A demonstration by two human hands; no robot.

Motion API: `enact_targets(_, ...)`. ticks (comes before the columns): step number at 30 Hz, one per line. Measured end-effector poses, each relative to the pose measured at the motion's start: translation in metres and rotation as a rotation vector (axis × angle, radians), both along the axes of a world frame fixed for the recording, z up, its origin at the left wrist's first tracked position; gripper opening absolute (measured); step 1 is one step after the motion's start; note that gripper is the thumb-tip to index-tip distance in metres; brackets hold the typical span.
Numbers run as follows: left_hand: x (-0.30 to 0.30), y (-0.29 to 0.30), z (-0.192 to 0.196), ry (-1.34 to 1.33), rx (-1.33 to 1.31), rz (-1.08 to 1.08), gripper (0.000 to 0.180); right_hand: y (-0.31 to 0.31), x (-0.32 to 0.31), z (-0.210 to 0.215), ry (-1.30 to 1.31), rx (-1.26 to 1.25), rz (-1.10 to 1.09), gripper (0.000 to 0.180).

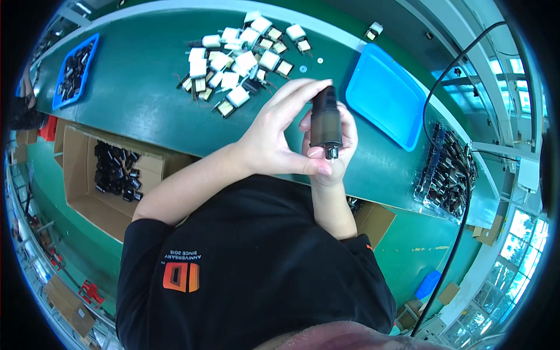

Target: Manually assembling small plastic housings by fitting internal components into the main shell on a factory line.

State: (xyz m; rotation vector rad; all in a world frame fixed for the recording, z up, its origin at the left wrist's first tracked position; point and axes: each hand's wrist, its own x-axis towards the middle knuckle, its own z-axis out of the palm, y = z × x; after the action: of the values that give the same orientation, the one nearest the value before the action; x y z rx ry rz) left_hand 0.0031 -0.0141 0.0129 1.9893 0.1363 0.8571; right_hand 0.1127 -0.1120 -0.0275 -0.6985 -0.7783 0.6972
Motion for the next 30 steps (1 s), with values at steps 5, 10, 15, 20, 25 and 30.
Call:
enact_targets(5, -0.042, 0.017, 0.015, 0.314, 0.218, 0.104, 0.1, -0.038, 0.039, 0.004, 0.107, -0.231, 0.074, 0.066)
enact_targets(10, -0.188, 0.057, -0.016, 0.257, 0.204, 0.799, 0.054, -0.128, 0.087, -0.001, -0.169, -0.55, -0.31, 0.058)
enact_targets(15, -0.299, 0.089, -0.08, -0.041, -0.141, 1.319, 0.024, -0.162, 0.097, -0.008, -0.013, -0.713, -0.478, 0.044)
enact_targets(20, -0.32, 0.094, -0.106, 0.021, -0.148, 1.354, 0.018, -0.132, 0.099, 0.013, -0.324, -0.759, -0.391, 0.04)
enact_targets(25, -0.335, 0.087, -0.114, 0.253, 0.005, 1.223, 0.016, -0.164, 0.122, 0.052, -0.915, -1.305, 0.121, 0.042)
enact_targets(30, -0.311, 0.098, -0.112, 0.316, 0.147, 1.228, 0.012, -0.212, 0.122, 0.044, -1.061, -1.898, 0.636, 0.044)
